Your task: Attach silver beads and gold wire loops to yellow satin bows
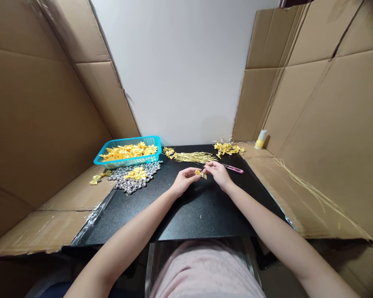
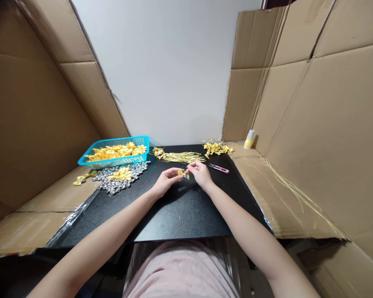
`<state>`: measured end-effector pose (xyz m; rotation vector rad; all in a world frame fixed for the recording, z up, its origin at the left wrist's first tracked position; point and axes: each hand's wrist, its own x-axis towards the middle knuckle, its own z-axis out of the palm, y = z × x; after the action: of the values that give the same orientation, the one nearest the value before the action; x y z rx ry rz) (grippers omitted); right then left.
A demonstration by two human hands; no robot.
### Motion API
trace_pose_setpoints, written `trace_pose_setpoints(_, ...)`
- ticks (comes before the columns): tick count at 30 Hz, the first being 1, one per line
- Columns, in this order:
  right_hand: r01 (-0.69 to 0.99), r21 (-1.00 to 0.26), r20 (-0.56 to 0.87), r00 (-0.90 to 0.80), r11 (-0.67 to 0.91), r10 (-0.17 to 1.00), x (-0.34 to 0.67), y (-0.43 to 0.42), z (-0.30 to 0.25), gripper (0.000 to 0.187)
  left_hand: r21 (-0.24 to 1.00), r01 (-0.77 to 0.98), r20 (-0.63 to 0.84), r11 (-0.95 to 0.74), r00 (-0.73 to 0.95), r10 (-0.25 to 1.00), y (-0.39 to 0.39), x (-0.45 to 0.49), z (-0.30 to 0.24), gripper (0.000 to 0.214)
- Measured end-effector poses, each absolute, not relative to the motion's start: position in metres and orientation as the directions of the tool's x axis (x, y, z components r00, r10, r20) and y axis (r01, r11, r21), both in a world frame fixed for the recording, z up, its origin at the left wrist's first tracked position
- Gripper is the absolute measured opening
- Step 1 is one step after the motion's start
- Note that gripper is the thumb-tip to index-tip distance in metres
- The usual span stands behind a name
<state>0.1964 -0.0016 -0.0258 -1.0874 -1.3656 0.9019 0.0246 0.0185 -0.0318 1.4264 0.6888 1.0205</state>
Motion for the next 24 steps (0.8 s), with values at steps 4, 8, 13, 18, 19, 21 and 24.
trace_pose_setpoints(4,0.132,-0.941,0.321,0.052,0.312,0.946,0.1943,-0.0043,-0.0242,0.020,0.978,-0.152,0.193,-0.140,0.424,0.885,0.0183,0.0247,-0.0319,0.032)
trace_pose_setpoints(8,0.158,-0.925,0.359,0.068,0.346,0.931,0.1919,-0.0079,-0.0214,0.016,0.978,-0.154,0.192,-0.140,0.406,0.893,0.0178,0.0245,-0.0311,0.027)
trace_pose_setpoints(13,0.181,-0.912,0.387,0.084,0.368,0.918,0.1908,-0.0102,-0.0196,0.014,0.985,-0.142,0.150,-0.098,0.433,0.889,0.0175,0.0231,-0.0293,0.029)
trace_pose_setpoints(18,0.200,-0.903,0.404,0.089,0.381,0.911,0.1907,-0.0107,-0.0194,0.015,0.987,-0.138,0.138,-0.083,0.455,0.880,0.0176,0.0223,-0.0293,0.028)
trace_pose_setpoints(19,0.203,-0.902,0.405,0.090,0.381,0.910,0.1908,-0.0106,-0.0195,0.015,0.987,-0.137,0.140,-0.086,0.458,0.878,0.0176,0.0223,-0.0294,0.028)
trace_pose_setpoints(21,0.207,-0.901,0.405,0.091,0.381,0.910,0.1911,-0.0103,-0.0199,0.015,0.987,-0.135,0.145,-0.093,0.464,0.874,0.0175,0.0224,-0.0293,0.031)
trace_pose_setpoints(24,0.211,-0.901,0.405,0.093,0.380,0.910,0.1915,-0.0099,-0.0203,0.015,0.986,-0.133,0.155,-0.104,0.469,0.869,0.0174,0.0227,-0.0288,0.035)
